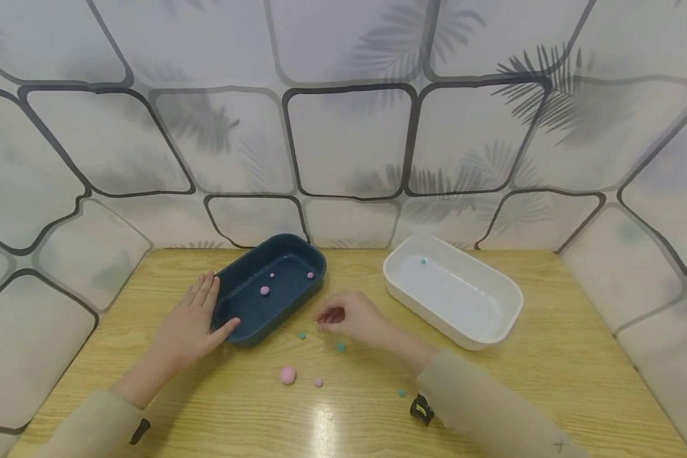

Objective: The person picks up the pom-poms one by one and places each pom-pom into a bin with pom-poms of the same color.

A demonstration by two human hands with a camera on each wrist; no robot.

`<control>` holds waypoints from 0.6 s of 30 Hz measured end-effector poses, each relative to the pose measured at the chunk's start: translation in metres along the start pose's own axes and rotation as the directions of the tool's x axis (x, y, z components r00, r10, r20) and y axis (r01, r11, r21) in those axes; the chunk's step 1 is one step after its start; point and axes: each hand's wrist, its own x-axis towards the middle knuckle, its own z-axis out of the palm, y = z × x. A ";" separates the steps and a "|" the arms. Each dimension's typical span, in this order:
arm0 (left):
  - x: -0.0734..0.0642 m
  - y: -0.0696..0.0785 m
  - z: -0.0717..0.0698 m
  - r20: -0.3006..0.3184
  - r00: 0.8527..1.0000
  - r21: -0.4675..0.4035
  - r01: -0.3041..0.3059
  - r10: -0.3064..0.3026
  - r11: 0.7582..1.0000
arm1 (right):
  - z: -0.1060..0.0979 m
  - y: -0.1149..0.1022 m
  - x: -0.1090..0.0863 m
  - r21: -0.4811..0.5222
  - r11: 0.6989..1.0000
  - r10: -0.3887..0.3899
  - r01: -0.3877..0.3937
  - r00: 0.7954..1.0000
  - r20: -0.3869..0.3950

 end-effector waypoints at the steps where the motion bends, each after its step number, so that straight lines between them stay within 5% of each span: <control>1: 0.000 0.000 0.000 0.000 1.000 0.002 0.000 0.000 1.000 | 0.002 0.001 -0.002 0.002 1.000 0.003 -0.003 1.000 0.005; 18: 0.000 0.000 0.001 -0.013 1.000 -0.003 -0.001 0.001 1.000 | 0.023 0.013 -0.031 0.050 0.998 0.029 -0.032 0.998 0.054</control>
